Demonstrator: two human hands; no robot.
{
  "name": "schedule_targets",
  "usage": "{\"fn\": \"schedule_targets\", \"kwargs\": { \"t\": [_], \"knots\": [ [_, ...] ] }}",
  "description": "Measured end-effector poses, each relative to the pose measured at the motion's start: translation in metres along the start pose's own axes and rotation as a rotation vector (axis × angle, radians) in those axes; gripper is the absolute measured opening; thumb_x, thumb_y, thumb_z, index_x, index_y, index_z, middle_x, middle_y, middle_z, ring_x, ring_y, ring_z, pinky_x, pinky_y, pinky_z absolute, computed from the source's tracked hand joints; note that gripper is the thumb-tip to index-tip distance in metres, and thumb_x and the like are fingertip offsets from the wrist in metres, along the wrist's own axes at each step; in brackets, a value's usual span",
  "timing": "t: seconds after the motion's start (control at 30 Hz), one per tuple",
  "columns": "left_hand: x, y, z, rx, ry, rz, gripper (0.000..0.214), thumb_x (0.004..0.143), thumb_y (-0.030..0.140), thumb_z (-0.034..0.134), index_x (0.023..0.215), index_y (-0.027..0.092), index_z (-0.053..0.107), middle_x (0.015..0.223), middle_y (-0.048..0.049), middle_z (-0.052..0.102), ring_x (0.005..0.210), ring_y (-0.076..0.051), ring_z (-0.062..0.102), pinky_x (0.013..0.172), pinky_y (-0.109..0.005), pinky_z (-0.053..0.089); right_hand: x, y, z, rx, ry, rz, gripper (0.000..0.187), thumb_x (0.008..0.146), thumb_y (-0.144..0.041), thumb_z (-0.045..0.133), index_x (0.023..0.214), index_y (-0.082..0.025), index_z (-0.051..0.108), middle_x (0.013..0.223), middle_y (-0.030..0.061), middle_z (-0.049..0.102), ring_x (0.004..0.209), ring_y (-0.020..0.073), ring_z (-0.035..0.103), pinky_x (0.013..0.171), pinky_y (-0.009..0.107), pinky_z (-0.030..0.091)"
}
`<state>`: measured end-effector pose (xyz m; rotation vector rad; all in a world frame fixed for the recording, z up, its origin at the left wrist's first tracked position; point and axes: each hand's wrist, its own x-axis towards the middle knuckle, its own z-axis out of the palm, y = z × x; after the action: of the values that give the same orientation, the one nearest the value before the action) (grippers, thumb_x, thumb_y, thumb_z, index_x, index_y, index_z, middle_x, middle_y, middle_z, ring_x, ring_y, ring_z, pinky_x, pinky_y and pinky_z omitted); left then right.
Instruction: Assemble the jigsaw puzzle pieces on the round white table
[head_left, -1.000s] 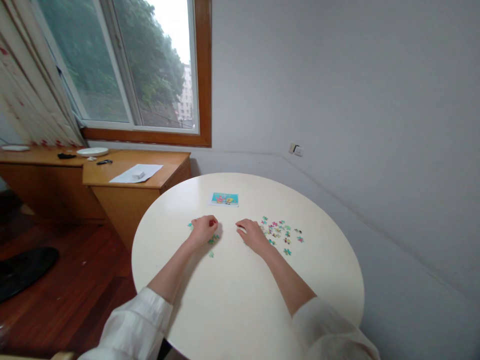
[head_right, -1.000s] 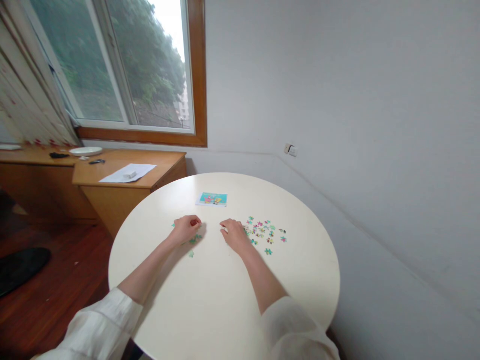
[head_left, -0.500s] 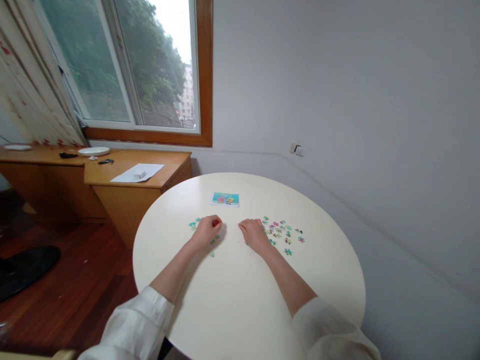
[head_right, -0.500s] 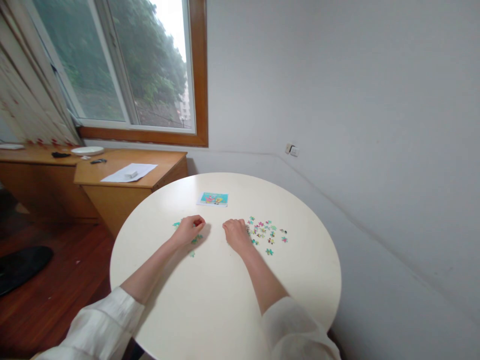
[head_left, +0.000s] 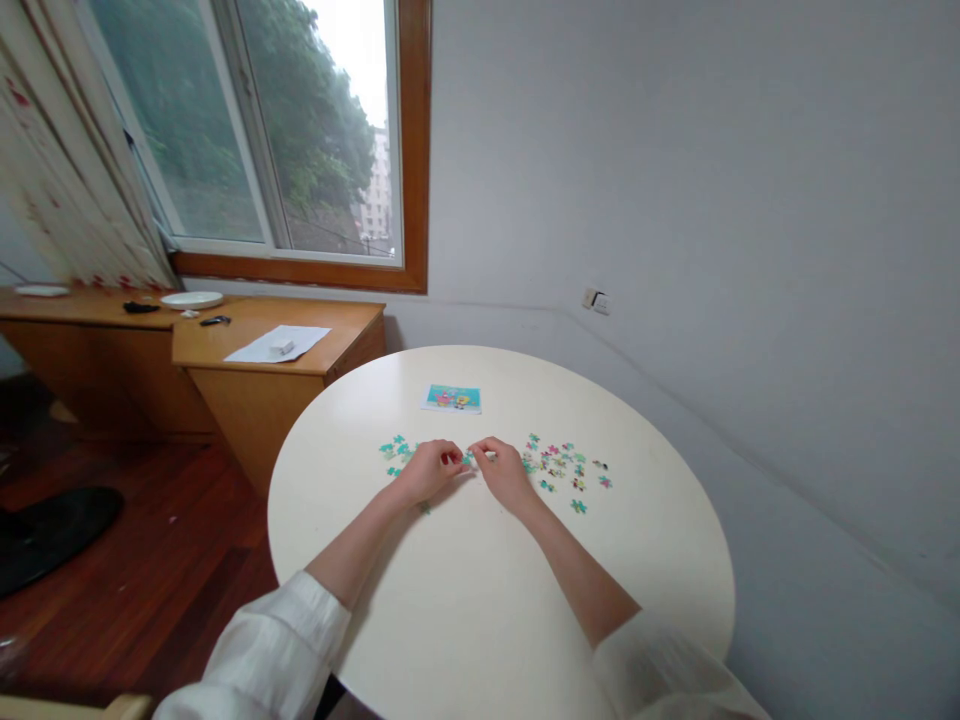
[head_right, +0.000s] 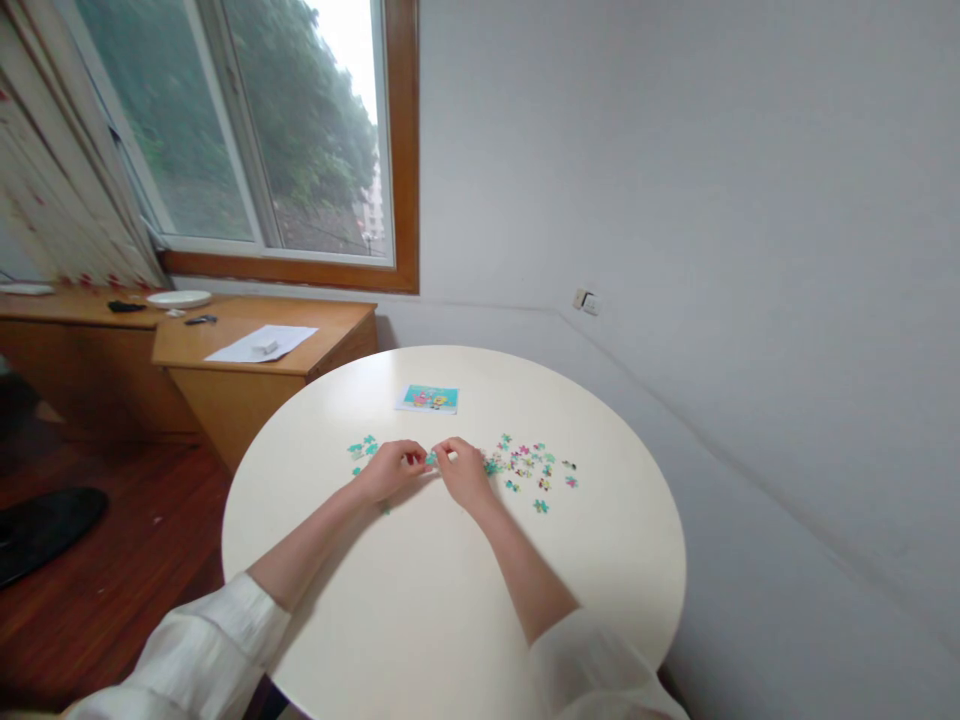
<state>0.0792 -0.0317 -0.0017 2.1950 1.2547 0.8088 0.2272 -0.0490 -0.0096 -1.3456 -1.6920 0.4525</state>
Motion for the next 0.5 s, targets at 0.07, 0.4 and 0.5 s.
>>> {"fn": "schedule_targets", "kwargs": {
  "t": [0.07,0.4,0.5],
  "knots": [
    [-0.0002,0.0003,0.0000,-0.005,-0.004,0.015,0.018,0.071,0.026,0.052,0.072,0.013,0.065,0.069,-0.0029,0.063,0.064,-0.012,0.051,0.062,-0.022,0.038,-0.0010,-0.0008,0.0007,0.050,-0.005,0.000,0.020,0.077,-0.025,0.045,0.070,-0.017,0.062,0.074,0.0032,0.065,0.073,0.0150,0.058,0.069,0.027,0.042],
    [-0.0005,0.0004,0.0028,-0.073,-0.020,0.003,0.032,0.075,0.038,0.045,0.068,0.013,0.064,0.062,-0.0026,0.061,0.058,-0.012,0.049,0.057,-0.022,0.036,-0.0054,0.0020,0.0015,0.115,-0.031,-0.048,0.015,0.075,-0.026,0.049,0.070,-0.018,0.061,0.074,0.0021,0.065,0.073,0.0140,0.058,0.072,0.028,0.045],
    [-0.0006,0.0012,0.0040,-0.066,-0.016,-0.017,0.031,0.073,0.037,0.046,0.063,0.013,0.062,0.057,-0.0011,0.059,0.055,-0.011,0.046,0.055,-0.022,0.035,-0.0012,0.0058,0.0032,0.223,-0.024,0.003,0.015,0.074,-0.029,0.049,0.070,-0.018,0.058,0.070,0.0016,0.064,0.068,0.0138,0.059,0.066,0.027,0.047]
  ]
}}
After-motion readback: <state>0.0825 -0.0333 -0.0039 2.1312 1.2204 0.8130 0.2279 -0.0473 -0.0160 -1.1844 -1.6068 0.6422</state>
